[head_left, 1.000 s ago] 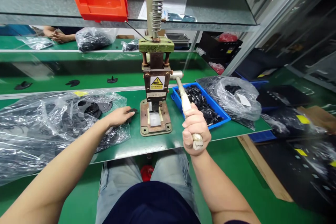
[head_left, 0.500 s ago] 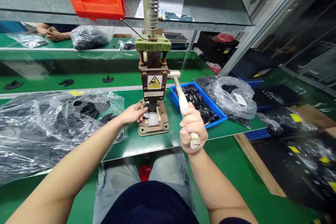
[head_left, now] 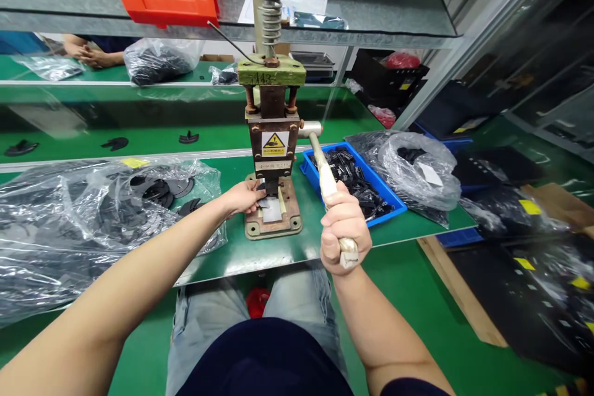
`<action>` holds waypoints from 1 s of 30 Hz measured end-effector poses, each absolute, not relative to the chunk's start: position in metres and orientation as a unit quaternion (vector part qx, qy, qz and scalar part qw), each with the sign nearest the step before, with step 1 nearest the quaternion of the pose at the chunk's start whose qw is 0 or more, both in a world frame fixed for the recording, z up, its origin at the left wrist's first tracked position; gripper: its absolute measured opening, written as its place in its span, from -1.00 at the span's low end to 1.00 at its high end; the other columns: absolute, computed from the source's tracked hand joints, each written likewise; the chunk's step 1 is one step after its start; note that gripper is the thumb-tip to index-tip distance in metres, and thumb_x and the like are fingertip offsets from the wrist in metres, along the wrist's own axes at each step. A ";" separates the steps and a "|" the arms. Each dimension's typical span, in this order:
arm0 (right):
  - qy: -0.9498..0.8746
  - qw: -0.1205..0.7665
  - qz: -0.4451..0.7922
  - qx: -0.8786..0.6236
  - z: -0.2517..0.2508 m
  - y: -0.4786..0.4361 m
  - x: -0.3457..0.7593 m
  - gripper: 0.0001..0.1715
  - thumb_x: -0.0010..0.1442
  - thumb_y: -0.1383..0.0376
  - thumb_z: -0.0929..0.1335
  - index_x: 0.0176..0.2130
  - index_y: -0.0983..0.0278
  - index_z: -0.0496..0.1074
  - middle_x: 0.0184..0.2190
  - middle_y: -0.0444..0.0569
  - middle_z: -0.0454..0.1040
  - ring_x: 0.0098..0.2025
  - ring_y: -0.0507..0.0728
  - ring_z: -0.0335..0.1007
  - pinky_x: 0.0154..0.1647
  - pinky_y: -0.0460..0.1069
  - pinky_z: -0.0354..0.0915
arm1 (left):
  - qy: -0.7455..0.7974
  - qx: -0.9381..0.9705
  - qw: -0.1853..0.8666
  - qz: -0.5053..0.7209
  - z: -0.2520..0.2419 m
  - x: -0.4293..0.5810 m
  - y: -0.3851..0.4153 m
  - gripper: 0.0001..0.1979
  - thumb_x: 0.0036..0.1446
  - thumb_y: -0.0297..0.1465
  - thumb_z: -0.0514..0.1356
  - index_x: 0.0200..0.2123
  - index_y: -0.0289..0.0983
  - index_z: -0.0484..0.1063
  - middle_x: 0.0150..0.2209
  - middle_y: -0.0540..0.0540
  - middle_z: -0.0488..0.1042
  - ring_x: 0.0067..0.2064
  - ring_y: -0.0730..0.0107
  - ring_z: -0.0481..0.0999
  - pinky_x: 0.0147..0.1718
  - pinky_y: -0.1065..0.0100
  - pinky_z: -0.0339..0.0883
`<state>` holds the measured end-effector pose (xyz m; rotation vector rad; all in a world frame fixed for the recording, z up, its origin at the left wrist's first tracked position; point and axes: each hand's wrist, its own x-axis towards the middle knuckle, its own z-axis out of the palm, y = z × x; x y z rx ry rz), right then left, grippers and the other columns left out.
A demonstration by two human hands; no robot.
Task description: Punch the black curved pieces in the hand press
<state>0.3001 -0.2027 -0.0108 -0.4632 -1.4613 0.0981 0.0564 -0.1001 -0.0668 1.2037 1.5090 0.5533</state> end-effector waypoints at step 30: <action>-0.663 0.721 0.055 -0.197 -0.006 -0.200 0.302 -0.85 0.26 0.24 0.45 -0.34 0.14 0.43 -0.39 -0.13 0.49 -0.09 0.23 0.56 0.34 0.51 0.43 | 0.757 0.630 0.156 -0.073 -0.063 -0.118 -0.140 -0.05 -0.01 0.22 0.35 0.28 -0.31 0.45 0.20 -0.50 0.57 0.20 -0.32 0.60 0.10 0.05 0.44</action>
